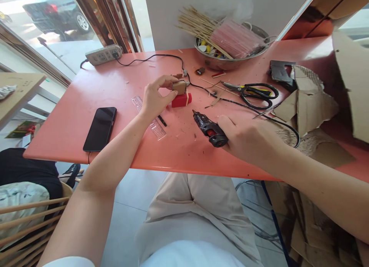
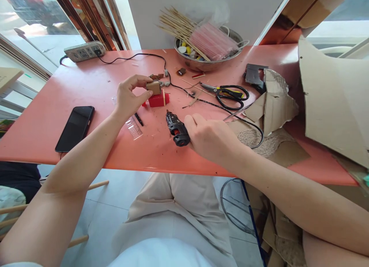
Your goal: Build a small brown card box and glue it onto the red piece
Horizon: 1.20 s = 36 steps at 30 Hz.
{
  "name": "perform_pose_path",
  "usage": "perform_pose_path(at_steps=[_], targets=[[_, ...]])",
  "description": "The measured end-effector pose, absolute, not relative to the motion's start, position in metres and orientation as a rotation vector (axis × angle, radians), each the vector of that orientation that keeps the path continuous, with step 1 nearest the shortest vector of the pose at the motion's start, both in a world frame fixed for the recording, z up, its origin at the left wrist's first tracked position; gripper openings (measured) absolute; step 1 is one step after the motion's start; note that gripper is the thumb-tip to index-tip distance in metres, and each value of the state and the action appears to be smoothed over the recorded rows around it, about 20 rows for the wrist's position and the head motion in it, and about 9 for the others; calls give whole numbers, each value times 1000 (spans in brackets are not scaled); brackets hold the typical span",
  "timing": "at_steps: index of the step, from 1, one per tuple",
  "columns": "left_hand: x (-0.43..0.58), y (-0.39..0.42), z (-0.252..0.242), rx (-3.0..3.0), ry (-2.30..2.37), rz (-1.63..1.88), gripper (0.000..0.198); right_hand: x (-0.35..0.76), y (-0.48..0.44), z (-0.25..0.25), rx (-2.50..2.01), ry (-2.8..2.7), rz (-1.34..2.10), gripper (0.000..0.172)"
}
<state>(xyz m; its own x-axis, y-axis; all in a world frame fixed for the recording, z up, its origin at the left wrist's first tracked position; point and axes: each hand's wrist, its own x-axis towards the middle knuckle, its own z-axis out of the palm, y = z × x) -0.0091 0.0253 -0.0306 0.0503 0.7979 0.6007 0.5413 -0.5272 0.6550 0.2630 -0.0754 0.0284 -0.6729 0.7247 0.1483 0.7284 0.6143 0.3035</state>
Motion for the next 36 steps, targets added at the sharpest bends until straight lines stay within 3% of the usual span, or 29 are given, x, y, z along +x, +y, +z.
perform_pose_path(at_steps=[8, 15, 19, 28, 36], targets=[[-12, 25, -31, 2160, 1388, 1487, 39, 276, -83, 21, -1208, -2805, -521, 25], [-14, 26, -31, 2160, 1359, 1505, 38, 274, -85, 18, -1302, -2829, -496, 38], [-14, 26, -33, 2147, 1314, 1519, 37, 278, -85, 18, -1435, -2823, -236, 24], [-11, 26, -31, 2090, 1342, 1451, 35, 290, -70, 27, -1507, -2813, 480, 37], [-13, 28, -30, 2115, 1355, 1404, 35, 294, -51, 41, -1202, -2951, 315, 36]])
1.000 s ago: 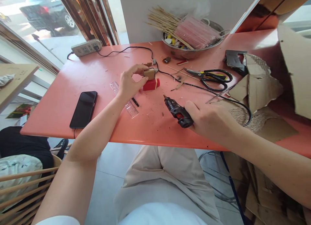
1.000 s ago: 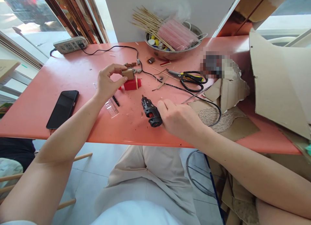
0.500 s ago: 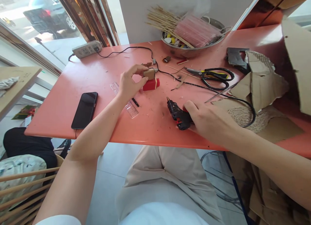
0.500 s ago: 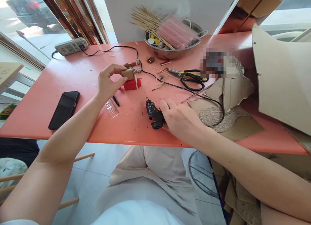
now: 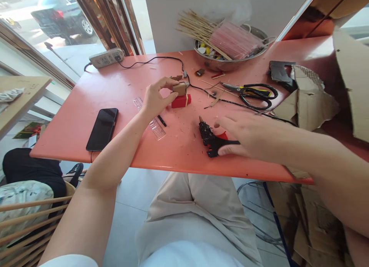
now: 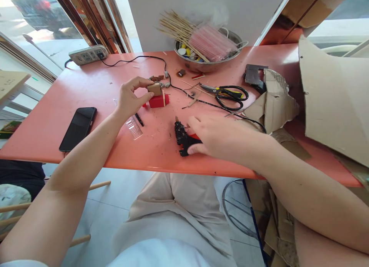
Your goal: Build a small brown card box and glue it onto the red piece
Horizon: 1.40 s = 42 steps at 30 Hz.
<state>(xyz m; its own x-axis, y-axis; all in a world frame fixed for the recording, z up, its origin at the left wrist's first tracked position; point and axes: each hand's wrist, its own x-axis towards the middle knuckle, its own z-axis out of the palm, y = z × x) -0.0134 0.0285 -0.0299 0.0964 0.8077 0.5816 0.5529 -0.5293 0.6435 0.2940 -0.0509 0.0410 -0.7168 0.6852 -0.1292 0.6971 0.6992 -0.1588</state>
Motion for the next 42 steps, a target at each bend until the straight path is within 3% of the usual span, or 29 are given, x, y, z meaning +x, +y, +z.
perform_pose_path(at_steps=[4, 9, 20, 27, 36, 42], targets=[[-15, 28, -29, 2135, 1317, 1413, 34, 258, -16, 57, 1269, 3081, -253, 31], [-16, 27, -27, 2151, 1275, 1411, 28, 208, 27, 56, 1286, 3211, -380, 39], [-18, 24, -25, 2058, 1276, 1377, 38, 204, 48, 27, 1275, 3396, -703, 16], [-39, 36, -29, 1910, 1158, 1530, 23, 202, 48, 27, 1280, 3384, -783, 19], [-36, 35, -38, 1904, 1112, 1169, 62, 203, 48, 24, 1280, 3399, -682, 20], [-26, 27, -34, 1991, 1371, 1078, 36, 202, 50, 24, 1291, 3397, -688, 22]])
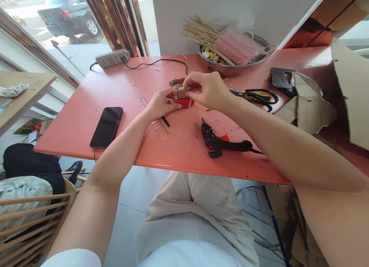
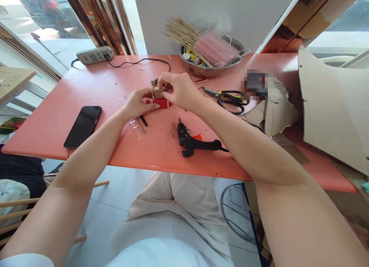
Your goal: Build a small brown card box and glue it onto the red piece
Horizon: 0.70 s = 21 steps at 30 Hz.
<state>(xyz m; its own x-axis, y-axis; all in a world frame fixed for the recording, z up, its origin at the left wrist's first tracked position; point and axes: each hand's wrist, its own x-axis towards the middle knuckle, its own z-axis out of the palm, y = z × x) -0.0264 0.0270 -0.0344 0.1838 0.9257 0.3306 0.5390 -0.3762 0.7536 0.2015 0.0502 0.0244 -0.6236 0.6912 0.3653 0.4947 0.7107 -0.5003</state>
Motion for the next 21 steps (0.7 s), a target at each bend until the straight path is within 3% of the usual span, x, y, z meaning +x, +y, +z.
perform_pose_path(at_steps=[12, 21], targets=[[-24, 26, -29, 1981, 1341, 1072, 29, 200, 52, 24, -845, -2377, 483, 21], [-20, 17, -15, 1997, 1439, 934, 40, 208, 59, 18, -718, -2359, 450, 23]])
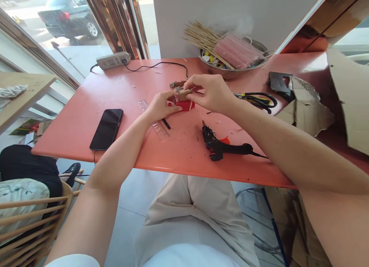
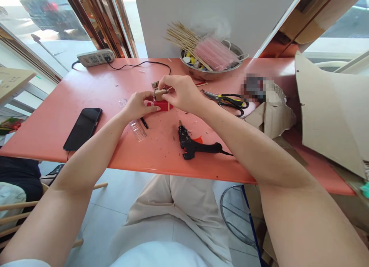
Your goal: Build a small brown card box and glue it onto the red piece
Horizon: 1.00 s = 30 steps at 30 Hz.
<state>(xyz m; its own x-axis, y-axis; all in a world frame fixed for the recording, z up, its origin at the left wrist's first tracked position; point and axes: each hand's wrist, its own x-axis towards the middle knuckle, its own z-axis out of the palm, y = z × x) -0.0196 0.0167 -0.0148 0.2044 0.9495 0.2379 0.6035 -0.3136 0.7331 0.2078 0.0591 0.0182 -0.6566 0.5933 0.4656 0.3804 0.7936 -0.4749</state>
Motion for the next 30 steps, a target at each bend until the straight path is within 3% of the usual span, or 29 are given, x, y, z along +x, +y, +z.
perform_pose_path(at_steps=[12, 18, 23, 28, 30], targets=[[-19, 18, -13, 1966, 1428, 909, 36, 204, 58, 16, -760, -2354, 517, 21], [-18, 18, -15, 1909, 1469, 960, 39, 213, 52, 6, -857, -2226, 567, 50], [-21, 21, -14, 1898, 1487, 1027, 38, 222, 45, 12, -1229, -2132, 542, 34], [-29, 23, -7, 1825, 1551, 1133, 37, 209, 31, 34, -1529, -2339, 599, 53], [-35, 22, -1, 1784, 1603, 1211, 36, 199, 21, 37, -1439, -2434, 693, 46]])
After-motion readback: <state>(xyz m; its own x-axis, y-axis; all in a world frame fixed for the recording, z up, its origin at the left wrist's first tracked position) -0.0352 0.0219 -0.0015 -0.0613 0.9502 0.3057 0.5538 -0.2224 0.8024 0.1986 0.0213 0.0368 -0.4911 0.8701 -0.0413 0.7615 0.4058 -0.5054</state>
